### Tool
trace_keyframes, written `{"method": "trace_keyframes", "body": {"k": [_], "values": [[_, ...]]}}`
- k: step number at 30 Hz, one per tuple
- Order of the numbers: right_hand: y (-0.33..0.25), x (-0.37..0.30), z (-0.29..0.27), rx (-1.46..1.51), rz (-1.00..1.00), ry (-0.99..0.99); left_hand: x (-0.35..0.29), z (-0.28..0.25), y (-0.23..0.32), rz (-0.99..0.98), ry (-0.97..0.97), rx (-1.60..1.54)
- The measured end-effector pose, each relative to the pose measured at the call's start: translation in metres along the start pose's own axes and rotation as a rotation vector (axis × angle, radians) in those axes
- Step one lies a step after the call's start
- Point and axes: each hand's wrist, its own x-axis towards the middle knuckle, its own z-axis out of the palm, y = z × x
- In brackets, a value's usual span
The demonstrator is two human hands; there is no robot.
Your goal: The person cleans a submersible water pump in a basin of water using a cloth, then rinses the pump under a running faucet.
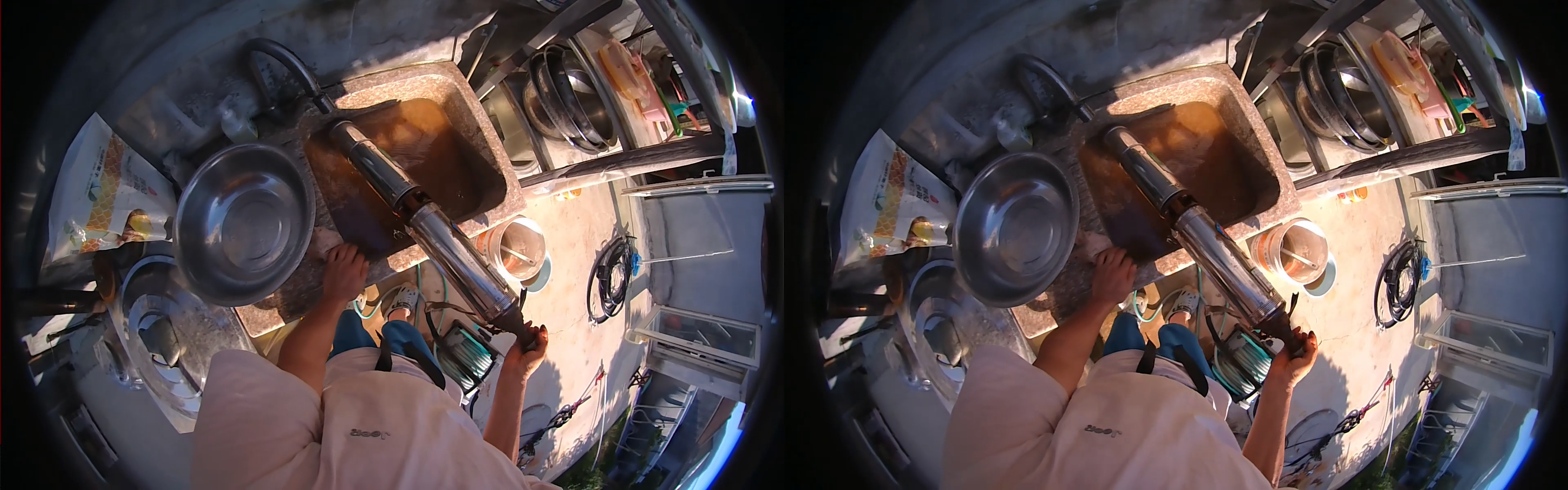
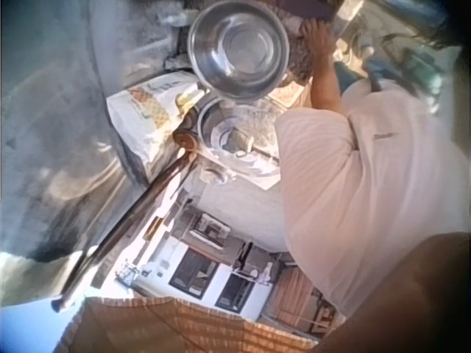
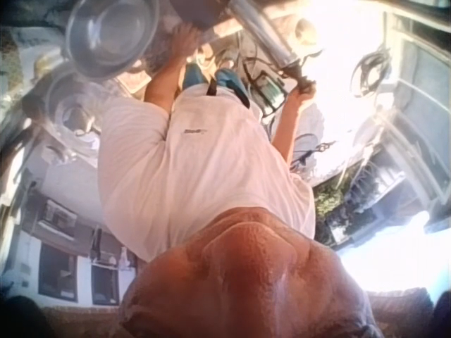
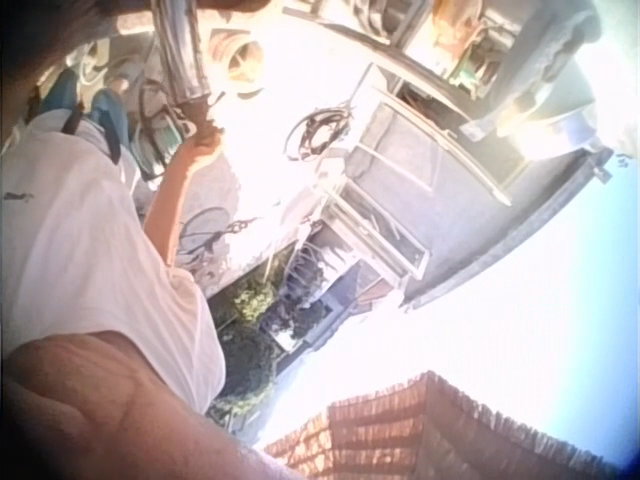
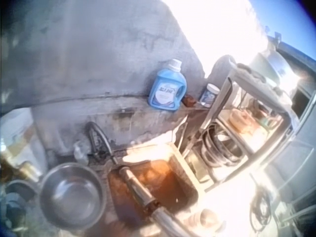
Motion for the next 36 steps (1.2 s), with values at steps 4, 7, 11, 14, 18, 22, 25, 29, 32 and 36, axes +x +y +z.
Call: {"method": "trace_keyframes", "body": {"k": [4, 7, 11, 14, 18, 22, 25, 29, 32, 36], "values": [[0.013, -0.010, -0.019, 0.020, 0.006, 0.042, 0.004, -0.001, 0.004, 0.027, 0.035, 0.002], [0.026, -0.026, -0.023, 0.027, 0.012, 0.096, 0.004, -0.001, 0.003, 0.053, 0.053, 0.023], [0.041, -0.048, -0.020, 0.051, 0.015, 0.148, 0.005, -0.002, 0.003, 0.070, 0.008, 0.068], [0.044, -0.062, -0.021, 0.064, 0.013, 0.098, 0.006, -0.002, 0.004, 0.058, -0.061, 0.034], [0.051, -0.069, -0.026, 0.038, 0.004, 0.025, 0.003, 0.000, 0.003, 0.044, -0.059, 0.069], [0.052, -0.073, -0.038, -0.071, -0.108, 0.013, 0.006, 0.001, 0.010, 0.028, -0.131, 0.118], [0.041, -0.088, -0.023, -0.257, -0.010, -0.025, 0.002, 0.001, 0.004, 0.005, -0.121, 0.154], [0.029, -0.081, -0.034, -0.385, 0.076, -0.117, 0.003, 0.003, 0.001, -0.011, -0.117, 0.128], [0.010, -0.047, -0.043, -0.648, 0.022, -0.048, 0.008, 0.000, 0.003, 0.009, -0.105, 0.142], [-0.014, 0.024, 0.017, -1.023, -0.132, -0.074, 0.011, -0.001, 0.004, -0.030, -0.140, 0.054]]}}
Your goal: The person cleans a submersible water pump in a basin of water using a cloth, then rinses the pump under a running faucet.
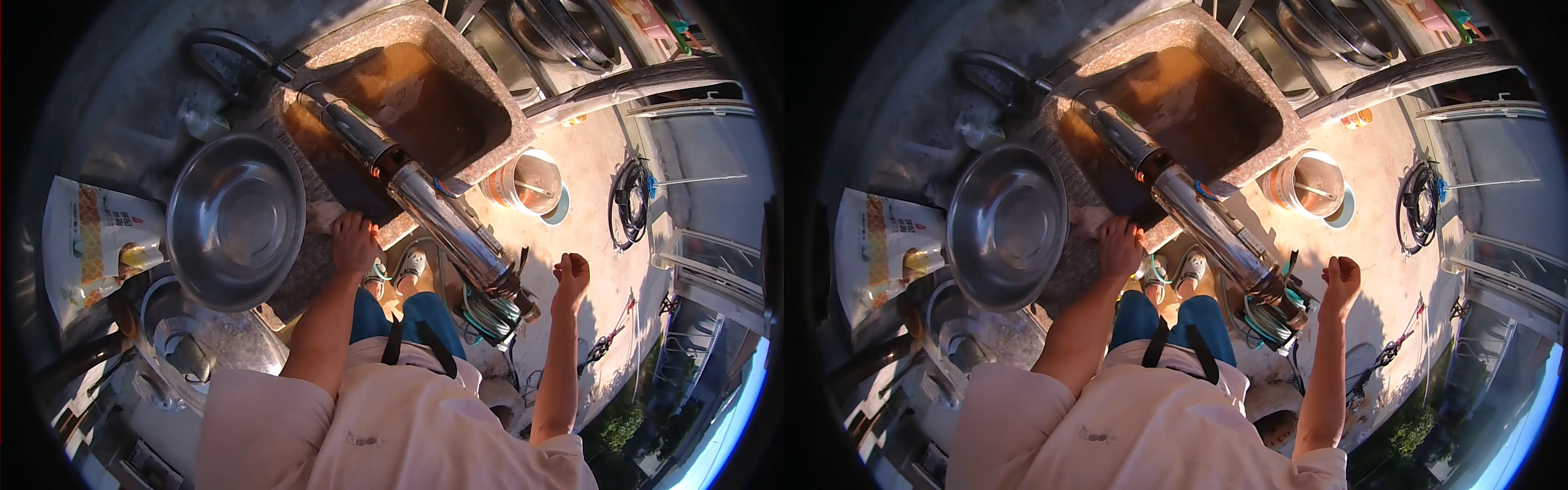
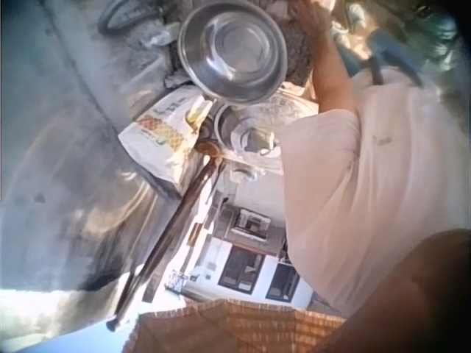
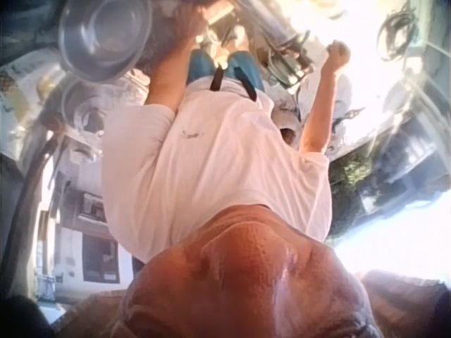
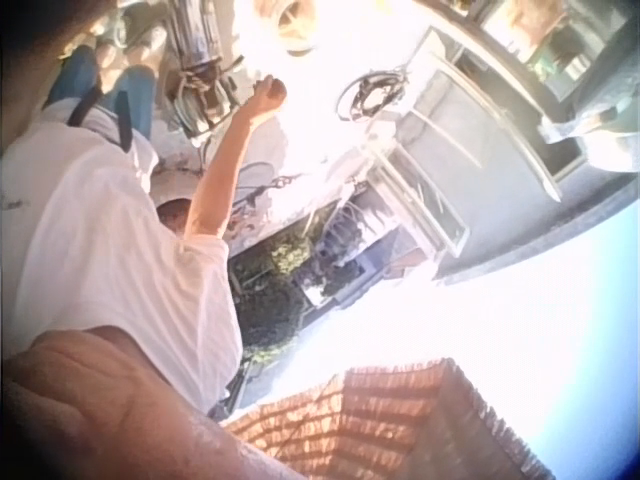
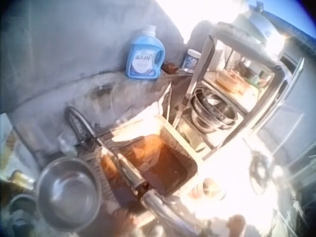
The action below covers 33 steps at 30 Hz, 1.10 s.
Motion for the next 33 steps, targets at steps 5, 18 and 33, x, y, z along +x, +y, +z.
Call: {"method": "trace_keyframes", "body": {"k": [5, 18, 33], "values": [[-0.066, 0.095, 0.134, -0.148, -0.034, -0.509, -0.001, 0.003, -0.002, -0.014, -0.013, 0.016], [0.082, 0.205, 0.485, -0.924, -0.883, -1.134, 0.008, 0.010, 0.000, -0.055, -0.058, -0.044], [0.085, 0.207, 0.528, -0.589, -0.597, -0.721, 0.000, 0.004, -0.006, -0.129, -0.090, -0.094]]}}
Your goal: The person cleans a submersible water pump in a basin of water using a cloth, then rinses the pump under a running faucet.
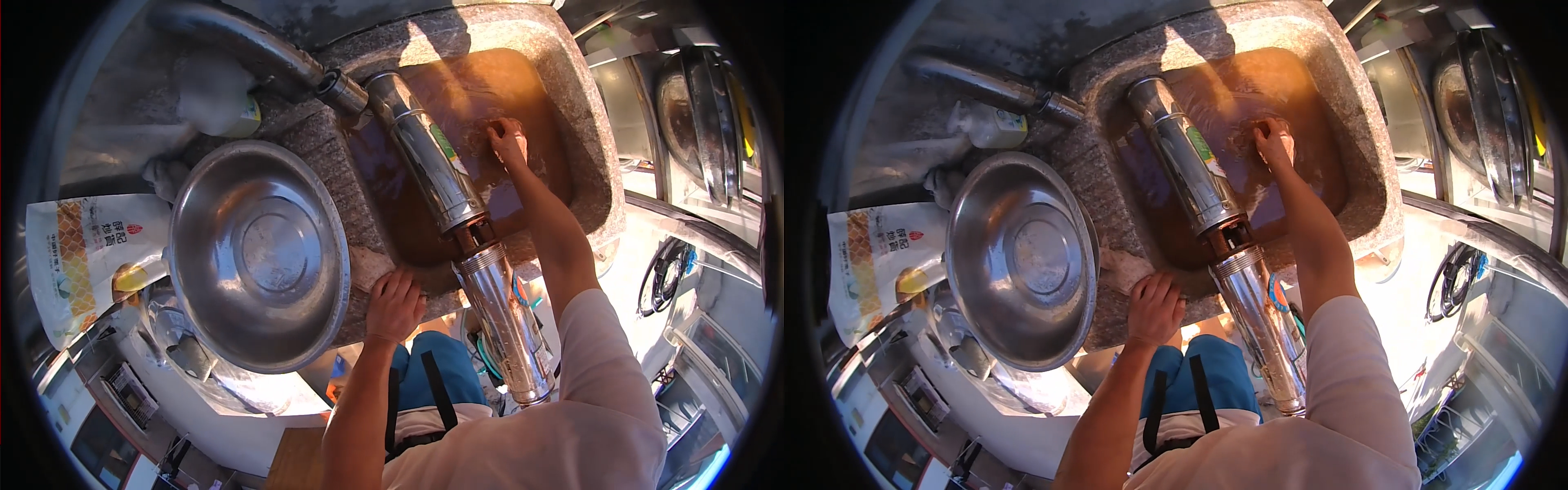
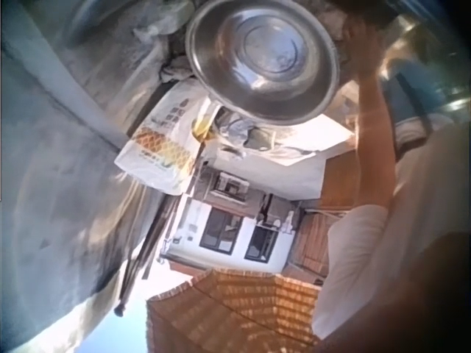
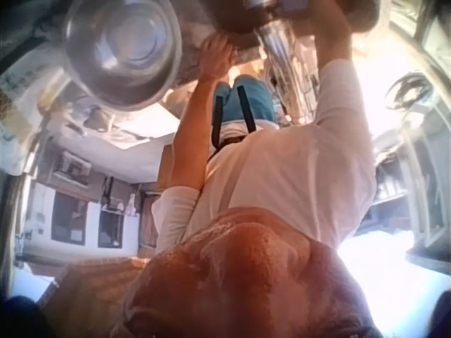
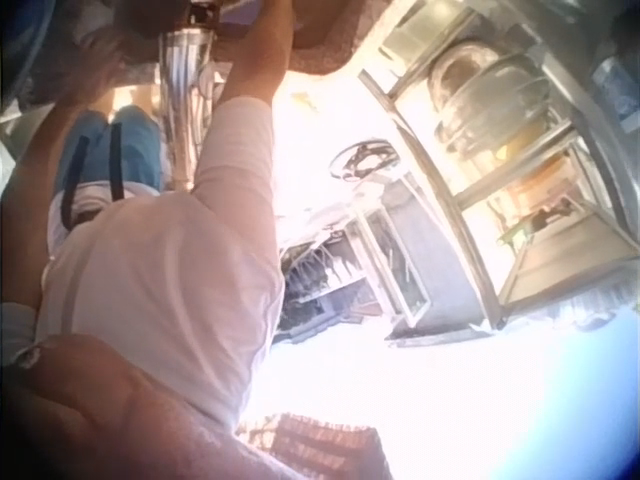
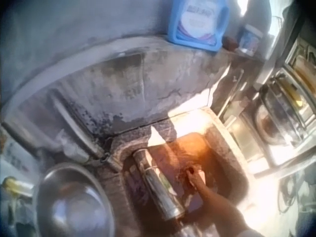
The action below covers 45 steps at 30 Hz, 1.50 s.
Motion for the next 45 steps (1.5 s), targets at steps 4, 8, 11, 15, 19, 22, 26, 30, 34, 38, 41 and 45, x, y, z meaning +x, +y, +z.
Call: {"method": "trace_keyframes", "body": {"k": [4, 8, 11, 15, 19, 22, 26, 30, 34, 38, 41, 45], "values": [[0.002, -0.011, -0.008, -0.100, 0.490, 0.153, -0.001, 0.000, 0.000, 0.013, 0.004, 0.020], [0.034, -0.008, -0.018, 0.072, -0.218, -0.221, 0.004, 0.007, 0.002, 0.035, 0.023, 0.013], [0.039, -0.011, -0.040, 0.008, 0.288, 0.288, -0.004, 0.005, 0.000, 0.015, 0.013, 0.019], [0.024, -0.014, -0.044, 0.180, 0.291, -0.140, -0.005, 0.004, -0.004, 0.023, 0.016, 0.031], [-0.011, -0.013, -0.047, 0.330, 0.441, -0.087, -0.002, -0.001, 0.000, -0.003, -0.011, 0.035], [-0.010, -0.002, -0.067, -0.043, 0.013, -0.118, 0.011, 0.004, 0.007, 0.056, 0.012, 0.010], [-0.149, -0.067, -0.063, -0.113, -0.979, -0.067, 0.000, -0.004, 0.000, 0.035, 0.026, 0.101], [-0.250, -0.170, -0.060, 0.064, -0.823, -0.806, 0.000, -0.002, 0.001, 0.067, 0.027, 0.049], [-0.240, -0.235, 0.000, -0.126, -1.093, -0.584, -0.006, 0.010, 0.006, -0.079, -0.189, -0.025], [-0.265, -0.227, 0.015, 0.079, -0.304, -0.759, -0.005, 0.008, 0.000, -0.008, -0.238, 0.008], [-0.272, -0.190, -0.033, -0.010, -0.710, -0.753, -0.007, 0.007, -0.002, 0.120, 0.010, 0.108], [-0.233, -0.110, -0.131, 0.423, -0.547, -0.420, -0.005, 0.002, -0.001, 0.068, -0.033, 0.048]]}}
